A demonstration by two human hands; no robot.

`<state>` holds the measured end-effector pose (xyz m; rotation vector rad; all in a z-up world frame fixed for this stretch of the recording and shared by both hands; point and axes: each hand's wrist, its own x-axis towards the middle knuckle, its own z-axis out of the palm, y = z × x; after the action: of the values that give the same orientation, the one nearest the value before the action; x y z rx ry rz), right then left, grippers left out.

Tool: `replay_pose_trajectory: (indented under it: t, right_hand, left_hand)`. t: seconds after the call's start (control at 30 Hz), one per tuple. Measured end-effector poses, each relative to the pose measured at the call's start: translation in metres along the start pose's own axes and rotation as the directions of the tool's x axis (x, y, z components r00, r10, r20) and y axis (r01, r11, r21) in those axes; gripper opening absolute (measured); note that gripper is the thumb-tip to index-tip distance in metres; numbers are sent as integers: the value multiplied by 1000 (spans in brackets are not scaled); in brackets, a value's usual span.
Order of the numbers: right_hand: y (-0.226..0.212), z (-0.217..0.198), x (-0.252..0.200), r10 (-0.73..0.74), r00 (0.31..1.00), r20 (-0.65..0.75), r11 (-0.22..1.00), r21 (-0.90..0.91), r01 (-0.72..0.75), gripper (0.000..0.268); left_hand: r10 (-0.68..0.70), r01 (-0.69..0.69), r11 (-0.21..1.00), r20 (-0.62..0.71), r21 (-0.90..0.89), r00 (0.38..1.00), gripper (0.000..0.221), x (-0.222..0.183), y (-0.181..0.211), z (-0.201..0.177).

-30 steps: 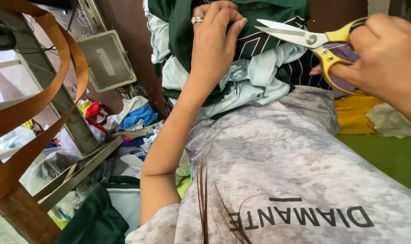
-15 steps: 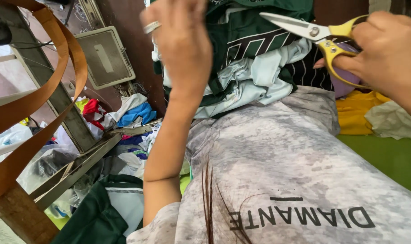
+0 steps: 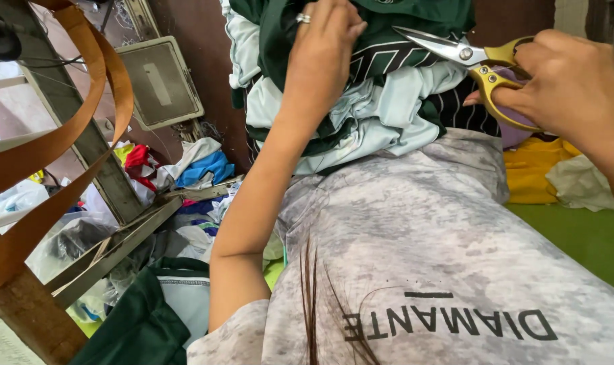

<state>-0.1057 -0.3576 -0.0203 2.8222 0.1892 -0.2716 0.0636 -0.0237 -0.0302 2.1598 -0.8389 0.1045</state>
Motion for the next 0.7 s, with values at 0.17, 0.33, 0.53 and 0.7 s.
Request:
replay_pose_trajectory:
  t: [0.17,0.33,0.53,0.7]
  right_hand:
    - [-1,-22,6,-52,992,-113,996,66,60,42]
    - [-8,-43,24,-114,967,-228,993,-34,109,41]
    - [-19,-44,38,-132,971,-197,980,-175,98,56]
    - [-32,-44,43,-150,963,-225,977,-185,109,56]
  left_hand:
    - [-52,25,957,-85,-290,995,12,4,7,-23]
    - [-115,79,951,-103,-298,988,12,6,10,-29]
    - [-130,99,952,-87,-290,988,14,8,17,-34]
    - [-67,35,968,-121,-248,990,15,7,13,-26]
